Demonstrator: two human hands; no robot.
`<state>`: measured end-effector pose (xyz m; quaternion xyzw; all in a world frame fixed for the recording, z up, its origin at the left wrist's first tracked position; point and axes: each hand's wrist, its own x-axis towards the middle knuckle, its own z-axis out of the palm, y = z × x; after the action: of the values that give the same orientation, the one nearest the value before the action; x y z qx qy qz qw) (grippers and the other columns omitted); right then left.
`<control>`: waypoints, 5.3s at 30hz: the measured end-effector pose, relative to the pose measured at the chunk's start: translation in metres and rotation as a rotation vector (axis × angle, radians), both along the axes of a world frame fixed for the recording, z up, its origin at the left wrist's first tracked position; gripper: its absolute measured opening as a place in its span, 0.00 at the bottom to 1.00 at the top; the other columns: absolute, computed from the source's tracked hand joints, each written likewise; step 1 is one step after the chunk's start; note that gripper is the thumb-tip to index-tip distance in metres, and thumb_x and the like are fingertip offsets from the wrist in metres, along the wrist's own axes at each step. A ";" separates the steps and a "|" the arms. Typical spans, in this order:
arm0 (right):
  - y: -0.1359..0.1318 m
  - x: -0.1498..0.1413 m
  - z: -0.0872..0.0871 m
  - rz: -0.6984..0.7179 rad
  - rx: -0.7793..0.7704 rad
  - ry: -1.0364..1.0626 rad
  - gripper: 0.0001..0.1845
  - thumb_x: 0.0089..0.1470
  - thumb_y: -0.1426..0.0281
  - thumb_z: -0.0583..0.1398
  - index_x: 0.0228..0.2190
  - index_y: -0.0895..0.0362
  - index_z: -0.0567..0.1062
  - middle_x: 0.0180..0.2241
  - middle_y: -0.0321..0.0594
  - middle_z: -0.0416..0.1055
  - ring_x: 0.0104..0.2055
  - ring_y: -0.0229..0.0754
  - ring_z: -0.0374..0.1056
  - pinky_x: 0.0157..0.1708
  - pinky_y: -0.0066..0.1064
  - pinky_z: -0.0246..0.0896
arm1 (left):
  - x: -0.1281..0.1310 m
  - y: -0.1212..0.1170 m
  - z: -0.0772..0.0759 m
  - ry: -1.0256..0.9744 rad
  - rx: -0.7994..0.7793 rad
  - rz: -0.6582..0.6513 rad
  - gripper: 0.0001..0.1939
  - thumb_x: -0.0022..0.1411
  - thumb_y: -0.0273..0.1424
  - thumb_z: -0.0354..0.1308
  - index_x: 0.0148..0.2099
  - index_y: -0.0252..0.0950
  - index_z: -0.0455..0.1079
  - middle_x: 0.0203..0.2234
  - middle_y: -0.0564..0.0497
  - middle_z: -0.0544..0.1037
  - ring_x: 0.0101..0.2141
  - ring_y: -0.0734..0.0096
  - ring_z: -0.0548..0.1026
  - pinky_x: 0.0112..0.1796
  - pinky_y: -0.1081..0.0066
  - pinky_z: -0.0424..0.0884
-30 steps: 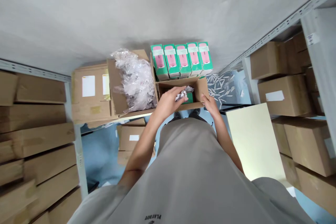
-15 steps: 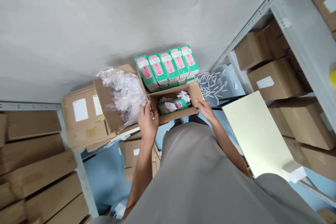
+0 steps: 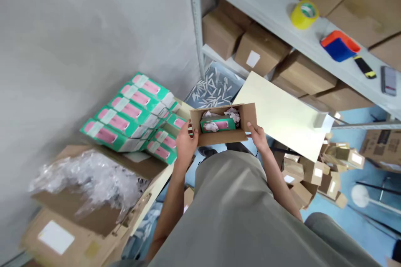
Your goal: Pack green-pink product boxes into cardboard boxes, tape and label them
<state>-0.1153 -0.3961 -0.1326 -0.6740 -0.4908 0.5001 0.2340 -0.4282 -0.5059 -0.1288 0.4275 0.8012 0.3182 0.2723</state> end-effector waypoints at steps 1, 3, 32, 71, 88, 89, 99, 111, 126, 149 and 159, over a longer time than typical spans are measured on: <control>0.002 0.014 -0.002 -0.056 0.005 0.005 0.41 0.54 0.31 0.63 0.44 0.55 0.86 0.47 0.50 0.86 0.56 0.63 0.81 0.44 0.47 0.87 | 0.010 0.019 -0.003 -0.027 -0.014 -0.051 0.27 0.72 0.31 0.60 0.71 0.39 0.72 0.58 0.40 0.86 0.44 0.56 0.88 0.51 0.58 0.84; 0.009 0.040 -0.007 -0.172 0.011 0.012 0.40 0.52 0.30 0.63 0.40 0.54 0.84 0.44 0.50 0.86 0.53 0.62 0.82 0.41 0.46 0.87 | 0.032 0.055 -0.010 -0.074 -0.044 -0.138 0.26 0.71 0.29 0.60 0.69 0.39 0.74 0.57 0.41 0.87 0.46 0.56 0.88 0.53 0.59 0.83; 0.093 0.291 -0.050 0.270 0.056 -0.428 0.47 0.64 0.43 0.71 0.75 0.49 0.70 0.85 0.54 0.40 0.79 0.72 0.62 0.68 0.59 0.74 | 0.303 0.273 -0.062 0.044 -0.119 -1.092 0.49 0.63 0.40 0.78 0.80 0.43 0.63 0.78 0.38 0.68 0.79 0.39 0.62 0.76 0.44 0.64; 0.154 0.299 -0.096 -0.137 0.262 -0.450 0.15 0.67 0.68 0.60 0.48 0.56 0.86 0.57 0.52 0.77 0.45 0.49 0.79 0.48 0.40 0.80 | 0.329 0.326 -0.081 0.232 -0.159 -0.529 0.08 0.72 0.28 0.67 0.52 0.39 0.83 0.54 0.42 0.83 0.42 0.62 0.87 0.53 0.64 0.80; 0.348 0.256 0.094 0.037 0.842 -0.756 0.25 0.78 0.65 0.53 0.67 0.60 0.74 0.67 0.62 0.73 0.67 0.63 0.70 0.69 0.53 0.64 | 0.384 0.452 0.071 0.101 0.499 -0.551 0.11 0.73 0.25 0.60 0.48 0.43 0.83 0.53 0.45 0.86 0.51 0.58 0.86 0.58 0.59 0.81; 0.368 0.249 0.109 0.051 0.822 -0.787 0.24 0.77 0.67 0.54 0.67 0.63 0.74 0.67 0.64 0.73 0.68 0.63 0.69 0.70 0.53 0.62 | 0.391 0.464 0.087 0.081 0.557 -0.544 0.10 0.73 0.25 0.61 0.47 0.42 0.83 0.51 0.45 0.87 0.49 0.58 0.86 0.57 0.59 0.82; 0.397 0.243 0.109 0.114 0.535 -0.730 0.24 0.76 0.67 0.59 0.64 0.71 0.70 0.53 0.70 0.82 0.57 0.64 0.79 0.64 0.52 0.66 | 0.404 0.444 0.093 -0.118 0.526 -0.518 0.12 0.67 0.20 0.59 0.44 0.39 0.82 0.47 0.45 0.88 0.45 0.60 0.87 0.54 0.59 0.83; 0.156 0.235 0.008 -0.003 0.256 0.457 0.36 0.65 0.34 0.65 0.53 0.52 0.77 0.46 0.46 0.85 0.49 0.50 0.80 0.59 0.46 0.77 | 0.365 0.249 0.004 -0.474 0.253 -0.482 0.10 0.72 0.41 0.67 0.46 0.40 0.79 0.42 0.47 0.87 0.43 0.62 0.86 0.49 0.63 0.83; 0.142 0.231 0.012 0.038 0.260 0.352 0.37 0.63 0.33 0.65 0.52 0.52 0.77 0.45 0.44 0.81 0.46 0.51 0.75 0.52 0.45 0.76 | 0.345 0.244 0.027 -0.313 0.259 -0.623 0.12 0.73 0.44 0.68 0.47 0.41 0.80 0.43 0.47 0.85 0.43 0.62 0.82 0.45 0.65 0.80; 0.131 0.274 0.035 0.321 0.096 0.075 0.34 0.62 0.36 0.65 0.47 0.54 0.77 0.38 0.41 0.79 0.37 0.48 0.71 0.39 0.40 0.68 | 0.329 0.318 0.042 -0.672 -0.050 -0.701 0.27 0.60 0.56 0.77 0.42 0.35 0.83 0.36 0.47 0.85 0.38 0.63 0.81 0.41 0.66 0.79; 0.162 0.295 0.062 0.645 -0.058 -0.093 0.37 0.65 0.30 0.60 0.36 0.53 0.76 0.29 0.37 0.77 0.30 0.43 0.70 0.32 0.33 0.60 | 0.350 0.268 -0.018 -0.724 0.068 -0.357 0.25 0.60 0.56 0.75 0.38 0.37 0.82 0.33 0.48 0.85 0.35 0.65 0.81 0.39 0.66 0.78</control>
<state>0.1793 -0.2345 -0.0707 -0.5124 -0.6747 0.5308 0.0212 -0.0778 -0.2379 -0.1472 0.4288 0.5558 0.4223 0.5735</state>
